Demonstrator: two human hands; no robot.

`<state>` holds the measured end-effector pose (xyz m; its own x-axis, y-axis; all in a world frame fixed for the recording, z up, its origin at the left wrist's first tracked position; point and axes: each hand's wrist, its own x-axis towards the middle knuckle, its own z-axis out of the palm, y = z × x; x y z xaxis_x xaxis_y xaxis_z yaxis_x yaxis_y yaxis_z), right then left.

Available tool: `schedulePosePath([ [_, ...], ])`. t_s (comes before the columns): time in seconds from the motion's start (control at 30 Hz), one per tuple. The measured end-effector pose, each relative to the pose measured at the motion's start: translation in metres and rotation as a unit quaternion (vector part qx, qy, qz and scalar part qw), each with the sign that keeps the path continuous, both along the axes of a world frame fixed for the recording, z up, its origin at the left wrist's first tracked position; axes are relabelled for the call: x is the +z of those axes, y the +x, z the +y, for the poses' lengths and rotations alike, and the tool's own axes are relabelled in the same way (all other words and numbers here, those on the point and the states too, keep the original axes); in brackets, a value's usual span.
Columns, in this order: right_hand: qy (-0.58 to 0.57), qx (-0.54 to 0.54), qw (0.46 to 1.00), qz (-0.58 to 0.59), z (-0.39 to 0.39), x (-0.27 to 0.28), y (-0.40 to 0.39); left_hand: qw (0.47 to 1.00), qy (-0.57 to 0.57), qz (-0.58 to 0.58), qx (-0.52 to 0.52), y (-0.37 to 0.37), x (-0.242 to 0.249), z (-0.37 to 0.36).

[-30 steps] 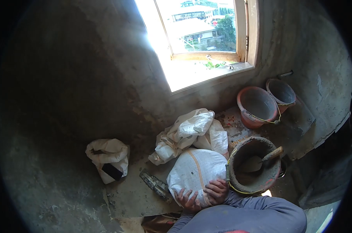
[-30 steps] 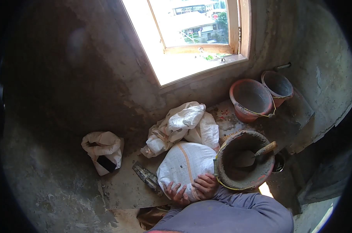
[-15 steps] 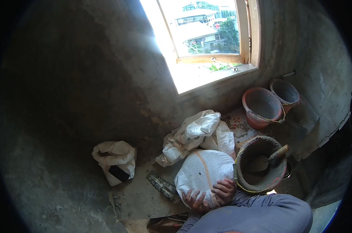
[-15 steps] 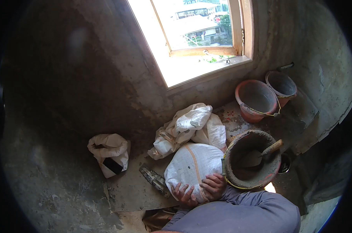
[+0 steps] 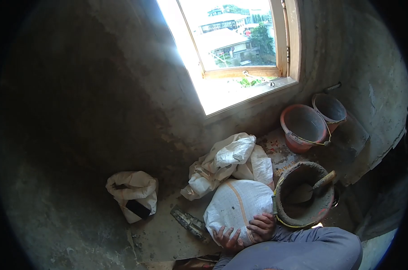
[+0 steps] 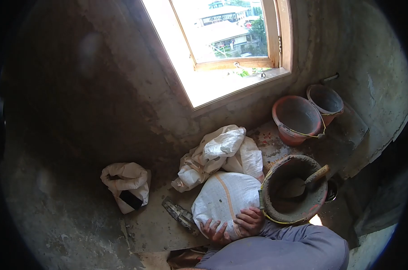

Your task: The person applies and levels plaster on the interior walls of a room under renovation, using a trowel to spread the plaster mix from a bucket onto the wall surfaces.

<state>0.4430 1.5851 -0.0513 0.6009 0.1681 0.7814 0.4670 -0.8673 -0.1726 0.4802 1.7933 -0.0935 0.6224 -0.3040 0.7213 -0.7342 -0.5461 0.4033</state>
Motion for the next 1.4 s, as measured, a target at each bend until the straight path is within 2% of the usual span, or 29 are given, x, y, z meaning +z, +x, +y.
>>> schedulePosePath([
  [0.33, -0.015, -0.006, 1.0, 0.004, -0.002, 0.002, 0.0, 0.998, 0.016, -0.048, -0.024, 0.01, -0.004, 0.005],
  [0.57, -0.025, -0.003, 1.0, 0.011, -0.003, 0.006, -0.001, 0.998, 0.054, -0.025, -0.026, 0.008, -0.003, 0.01],
  [1.03, -0.038, -0.002, 0.999, 0.017, -0.004, 0.002, 0.0, 0.997, 0.039, -0.059, -0.021, 0.012, -0.003, 0.008],
  [1.4, -0.038, -0.001, 0.999, 0.004, -0.004, 0.004, 0.0, 0.998, 0.044, -0.043, -0.022, 0.011, -0.001, 0.009],
])
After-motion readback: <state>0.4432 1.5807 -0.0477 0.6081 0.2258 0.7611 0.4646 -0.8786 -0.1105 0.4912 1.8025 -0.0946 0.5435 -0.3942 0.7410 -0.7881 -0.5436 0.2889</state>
